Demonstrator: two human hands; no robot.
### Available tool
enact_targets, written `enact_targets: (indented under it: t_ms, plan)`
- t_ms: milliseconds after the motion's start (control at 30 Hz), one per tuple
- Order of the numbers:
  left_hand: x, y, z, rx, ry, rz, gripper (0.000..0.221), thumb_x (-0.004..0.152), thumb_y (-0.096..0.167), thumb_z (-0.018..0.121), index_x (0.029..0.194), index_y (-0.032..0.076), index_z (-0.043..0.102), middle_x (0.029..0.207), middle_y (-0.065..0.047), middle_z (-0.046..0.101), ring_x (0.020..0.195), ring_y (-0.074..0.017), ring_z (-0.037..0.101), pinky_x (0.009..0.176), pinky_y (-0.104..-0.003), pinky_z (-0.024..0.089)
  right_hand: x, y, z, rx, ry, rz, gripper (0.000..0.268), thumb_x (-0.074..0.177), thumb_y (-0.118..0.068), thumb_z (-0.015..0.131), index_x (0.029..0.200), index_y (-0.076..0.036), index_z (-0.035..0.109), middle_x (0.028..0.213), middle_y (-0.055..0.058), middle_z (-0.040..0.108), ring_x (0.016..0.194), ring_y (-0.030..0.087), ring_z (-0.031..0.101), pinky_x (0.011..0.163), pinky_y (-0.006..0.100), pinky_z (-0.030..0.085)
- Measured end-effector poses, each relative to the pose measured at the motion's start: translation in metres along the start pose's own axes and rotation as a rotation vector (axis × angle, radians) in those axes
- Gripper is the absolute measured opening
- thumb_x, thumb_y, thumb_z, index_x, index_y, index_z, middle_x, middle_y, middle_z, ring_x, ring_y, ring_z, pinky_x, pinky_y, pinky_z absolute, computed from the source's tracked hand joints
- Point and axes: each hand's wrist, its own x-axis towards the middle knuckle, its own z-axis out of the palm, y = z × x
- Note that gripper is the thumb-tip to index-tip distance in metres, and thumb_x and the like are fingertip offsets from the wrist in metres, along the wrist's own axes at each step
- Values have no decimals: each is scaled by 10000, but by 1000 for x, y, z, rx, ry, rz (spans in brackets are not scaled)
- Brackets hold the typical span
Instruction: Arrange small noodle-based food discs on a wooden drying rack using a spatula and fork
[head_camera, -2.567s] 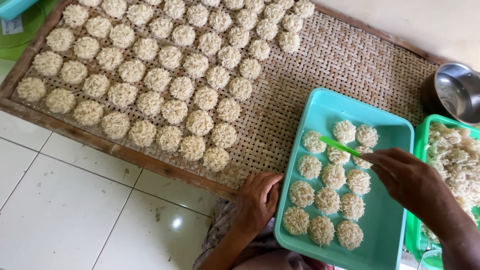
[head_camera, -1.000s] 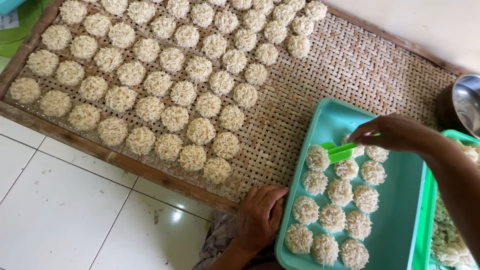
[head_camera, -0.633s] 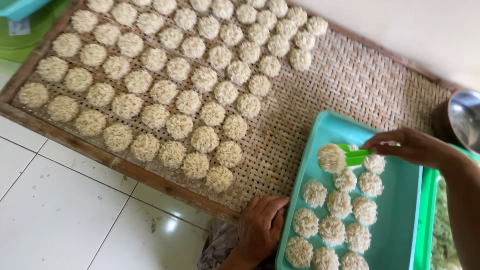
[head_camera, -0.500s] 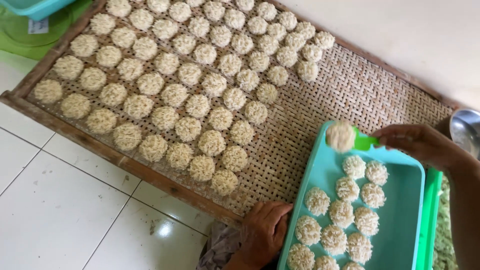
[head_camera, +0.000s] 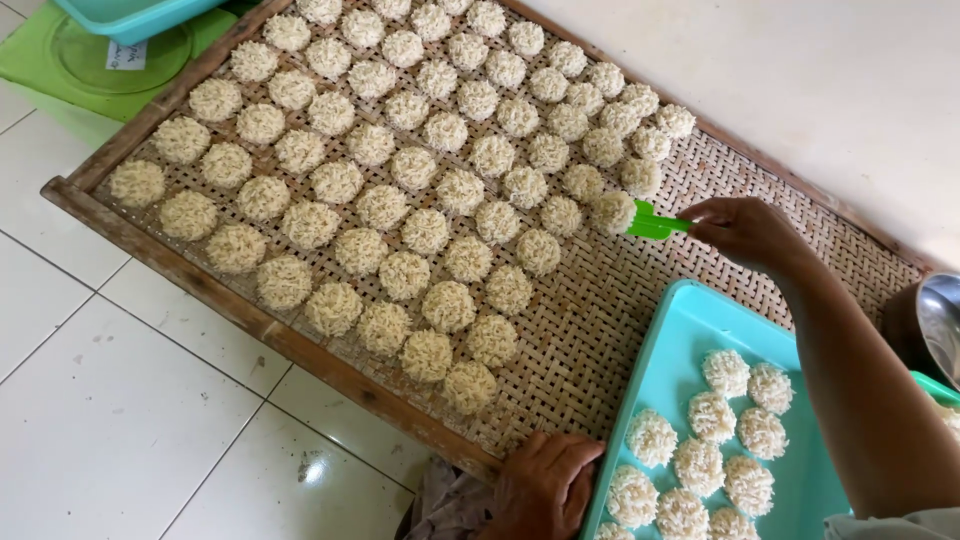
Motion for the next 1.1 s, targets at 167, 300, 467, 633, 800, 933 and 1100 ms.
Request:
enact_targets:
  t_ms: [167, 300, 467, 633, 800, 933, 1100]
  plan:
    - [0, -1, 0, 0, 18, 29, 383, 786, -14, 678, 1169, -6, 651, 1057, -162, 709, 835, -307, 626, 712, -421, 508, 18, -11, -22, -116, -107, 31, 349, 1016, -391, 542, 1303, -271, 702, 1111, 93, 775, 897, 291, 729, 956, 530, 536]
    - [-1, -1, 0, -13, 26, 41, 391, 790, 13, 707, 1174, -10, 637, 1055, -167, 702, 825, -294, 618, 702, -416, 505, 30, -25, -41, -400, -190, 85, 372, 1044, -480, 460, 1300, -354, 699, 1177, -15, 779, 925, 222, 751, 998, 490, 536]
    - [4, 5, -6, -12, 52, 35, 346, 805, -4, 678, 1150, 6, 651, 1011, -150, 700, 783, -289, 603, 669, -414, 494, 25, -65, -60, -712, -148, 154, 340, 1031, -563, 480, 1220, -421, 725, 1169, -158, 768, 1025, 156, 721, 839, 416, 588]
    - [5, 7, -8, -20, 52, 35, 327, 817, 17, 676, 1144, 14, 656, 1026, -152, 701, 800, -305, 611, 682, -422, 501, 16, -72, -66, -834, -135, 167, 350, 1033, -574, 478, 1219, -410, 725, 1187, -188, 759, 1117, 129, 692, 929, 459, 562]
    - [4, 3, -4, -18, 62, 60, 317, 830, 23, 667, 1146, 2, 652, 1028, -160, 697, 813, -307, 607, 706, -422, 498, -4, -62, -69, -863, -133, 214, 338, 1007, -565, 513, 1198, -397, 736, 1221, -190, 753, 1131, 126, 700, 967, 474, 546]
    - [2, 2, -3, -21, 51, 28, 317, 824, 8, 680, 1141, 9, 661, 1042, -148, 697, 831, -301, 615, 706, -418, 509, -18, -62, -70, -797, -138, 292, 332, 1022, -552, 487, 1207, -447, 742, 1227, -159, 768, 1140, 165, 727, 1057, 541, 496]
    - [3, 3, -5, -22, 57, 46, 334, 815, 9, 679, 1149, 9, 660, 1034, -152, 695, 839, -306, 619, 714, -420, 512, 0, -48, -65, -695, -246, 163, 421, 1046, -540, 436, 1197, -337, 773, 1164, -88, 805, 910, 167, 807, 962, 388, 600]
